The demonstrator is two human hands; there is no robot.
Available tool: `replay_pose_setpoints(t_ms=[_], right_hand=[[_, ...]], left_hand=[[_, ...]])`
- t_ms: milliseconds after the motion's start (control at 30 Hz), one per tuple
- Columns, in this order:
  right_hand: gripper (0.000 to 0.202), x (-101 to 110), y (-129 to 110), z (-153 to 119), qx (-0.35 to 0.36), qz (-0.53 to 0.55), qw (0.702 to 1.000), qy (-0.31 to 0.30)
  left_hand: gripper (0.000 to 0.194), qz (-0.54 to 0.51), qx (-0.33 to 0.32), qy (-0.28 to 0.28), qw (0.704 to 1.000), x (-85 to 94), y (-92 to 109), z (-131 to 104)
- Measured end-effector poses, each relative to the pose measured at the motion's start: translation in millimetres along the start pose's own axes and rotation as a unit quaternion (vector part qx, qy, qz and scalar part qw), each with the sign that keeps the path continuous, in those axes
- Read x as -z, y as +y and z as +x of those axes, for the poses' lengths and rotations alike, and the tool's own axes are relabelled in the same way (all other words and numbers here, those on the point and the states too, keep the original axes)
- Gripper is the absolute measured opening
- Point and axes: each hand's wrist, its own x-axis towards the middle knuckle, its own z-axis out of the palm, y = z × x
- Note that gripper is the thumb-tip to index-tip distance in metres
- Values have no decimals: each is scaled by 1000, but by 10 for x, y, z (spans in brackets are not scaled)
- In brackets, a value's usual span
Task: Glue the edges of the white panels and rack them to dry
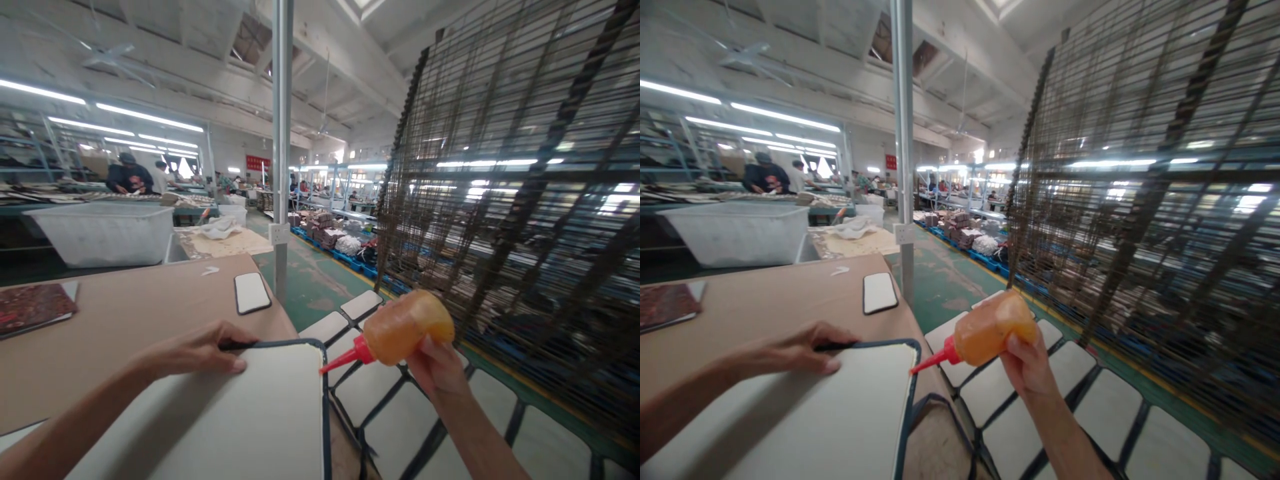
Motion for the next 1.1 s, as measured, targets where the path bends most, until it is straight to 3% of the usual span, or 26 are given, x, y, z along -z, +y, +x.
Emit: replay_pose_setpoints(t_ms=[100, 167, 333, 567, 733, 933, 1100], right_hand=[[55, -38, -16, -38, -7, -4, 1000, -2], [58, -74, -34, -61, -12, -8, 1000, 2], [65, -107, -61, -101, -18, -9, 1000, 17], [68, -116, -91, -163, -25, -9, 999, 17], [68, -115, -105, -206, -29, -6, 999, 19], [67, -64, -100, -240, -35, -20, 999, 4], [63, 20, -87, -281, -55, -43, 996, -50]], left_hand=[[39, -12, 37, -81, 996, -15, 88, -15], [38, -30, 49, -94, 994, -18, 134, -24], [34, -59, 78, -70, 993, -25, 171, -26], [26, -133, 68, -35, 988, -118, 189, -6], [29, -131, 75, -112, 982, -68, 152, 2], [29, -103, 79, -68, 989, -13, 97, -9], [30, -72, 64, -103, 990, -20, 171, -50]])
